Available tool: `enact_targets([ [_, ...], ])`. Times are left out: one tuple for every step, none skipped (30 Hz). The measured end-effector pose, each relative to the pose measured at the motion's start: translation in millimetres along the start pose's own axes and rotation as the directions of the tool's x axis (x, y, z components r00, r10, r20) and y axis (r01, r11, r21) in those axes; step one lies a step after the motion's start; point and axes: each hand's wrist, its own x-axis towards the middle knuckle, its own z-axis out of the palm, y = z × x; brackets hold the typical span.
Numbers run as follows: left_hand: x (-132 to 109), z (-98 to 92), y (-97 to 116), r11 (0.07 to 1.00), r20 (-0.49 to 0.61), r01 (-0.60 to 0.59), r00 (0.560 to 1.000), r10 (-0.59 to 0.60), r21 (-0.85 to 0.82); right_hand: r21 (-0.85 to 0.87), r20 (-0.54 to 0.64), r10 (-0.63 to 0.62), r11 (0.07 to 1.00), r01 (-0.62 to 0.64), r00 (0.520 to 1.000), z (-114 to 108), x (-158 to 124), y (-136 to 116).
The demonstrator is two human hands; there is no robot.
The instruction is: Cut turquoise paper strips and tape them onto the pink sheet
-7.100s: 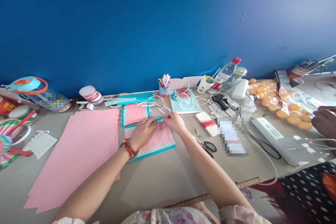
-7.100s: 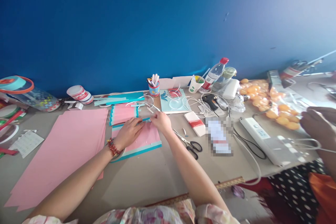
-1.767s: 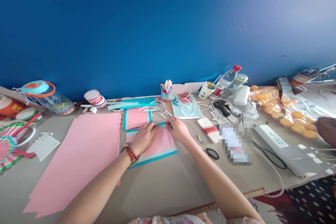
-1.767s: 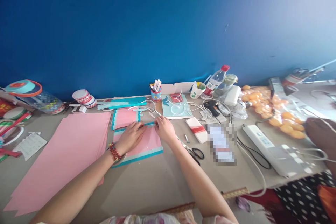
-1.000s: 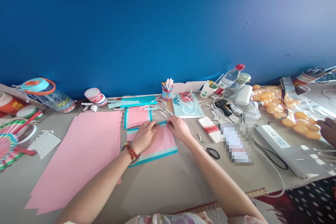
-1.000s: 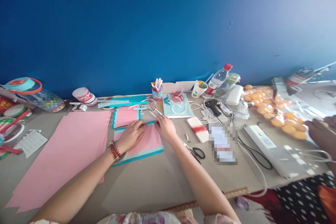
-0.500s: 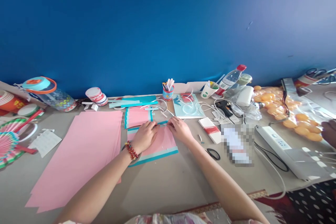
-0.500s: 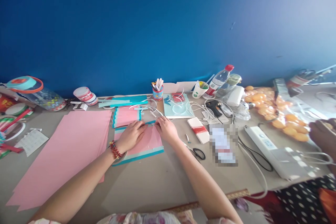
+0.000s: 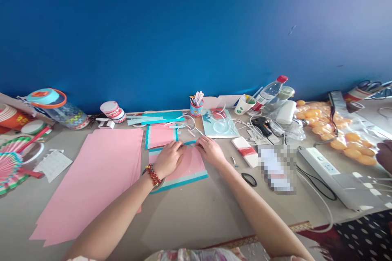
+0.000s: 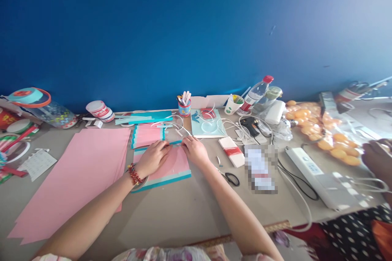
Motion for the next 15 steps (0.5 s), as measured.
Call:
enact_targets([
  [-0.1, 0.1, 0.0, 1.0, 0.0, 0.0, 1.0, 0.0, 0.0, -0.006, 0.003, -0.007, 1.0, 0.007, 1.0, -0.3, 0.3, 0.1],
  [-0.2, 0.3, -0.1, 1.0, -0.001, 0.002, 1.0, -0.002, 0.001, -0.012, 0.006, -0.013, 1.0, 0.013, 1.0, -0.5, 0.5, 0.3],
  [-0.3, 0.6, -0.3, 1.0, -0.003, 0.002, 1.0, -0.002, 0.002, -0.017, 0.008, -0.018, 1.0, 0.018, 1.0, -0.6, 0.8, 0.5],
  [-0.4, 1.0, -0.6, 1.0, -0.005, 0.002, 1.0, -0.002, 0.002, -0.023, 0.011, -0.022, 1.0, 0.022, 1.0, -0.8, 1.0, 0.9],
  [-0.5, 1.6, -0.9, 1.0, -0.006, 0.002, 1.0, -0.002, 0.003, -0.027, 0.012, -0.024, 0.999, 0.025, 1.0, -1.0, 1.2, 1.1],
  [-0.6, 2.1, -1.2, 1.0, -0.008, 0.0, 1.0, 0.0, 0.004, -0.033, 0.013, -0.025, 0.999, 0.025, 1.0, -1.3, 1.4, 1.3],
  [-0.6, 2.7, -1.6, 1.0, -0.011, -0.001, 1.0, 0.001, 0.006, -0.038, 0.012, -0.025, 0.999, 0.025, 1.0, -1.6, 1.8, 1.3],
  [-0.6, 3.2, -1.8, 1.0, -0.014, -0.003, 1.0, 0.003, 0.008, -0.044, 0.011, -0.027, 0.999, 0.028, 1.0, -1.9, 2.5, 0.8],
  [-0.6, 3.6, -2.0, 1.0, -0.016, -0.005, 1.0, 0.005, 0.011, -0.048, 0.014, -0.034, 0.998, 0.035, 0.999, -2.0, 3.5, -0.1],
  [-0.6, 3.8, -2.1, 1.0, -0.017, -0.005, 1.0, 0.006, 0.017, -0.052, 0.019, -0.047, 0.997, 0.048, 0.999, -2.0, 4.9, -1.4],
  [-0.6, 3.9, -2.1, 1.0, -0.017, -0.007, 1.0, 0.007, 0.023, -0.054, 0.028, -0.065, 0.996, 0.067, 0.997, -1.7, 6.8, -3.1],
  [-0.6, 3.9, -2.1, 1.0, -0.014, -0.009, 1.0, 0.01, 0.028, -0.056, 0.039, -0.086, 0.995, 0.088, 0.996, -1.2, 9.1, -5.2],
  [-0.7, 3.7, -2.1, 0.999, -0.011, -0.012, 1.0, 0.013, 0.03, -0.058, 0.05, -0.105, 0.992, 0.108, 0.993, -0.4, 11.7, -7.4],
  [-0.9, 3.4, -2.1, 0.999, -0.01, -0.014, 1.0, 0.014, 0.03, -0.061, 0.059, -0.122, 0.99, 0.125, 0.991, 0.6, 14.5, -9.7],
  [-1.1, 3.1, -2.1, 1.0, -0.012, -0.015, 1.0, 0.015, 0.027, -0.064, 0.065, -0.134, 0.988, 0.138, 0.989, 1.7, 17.2, -11.7],
])
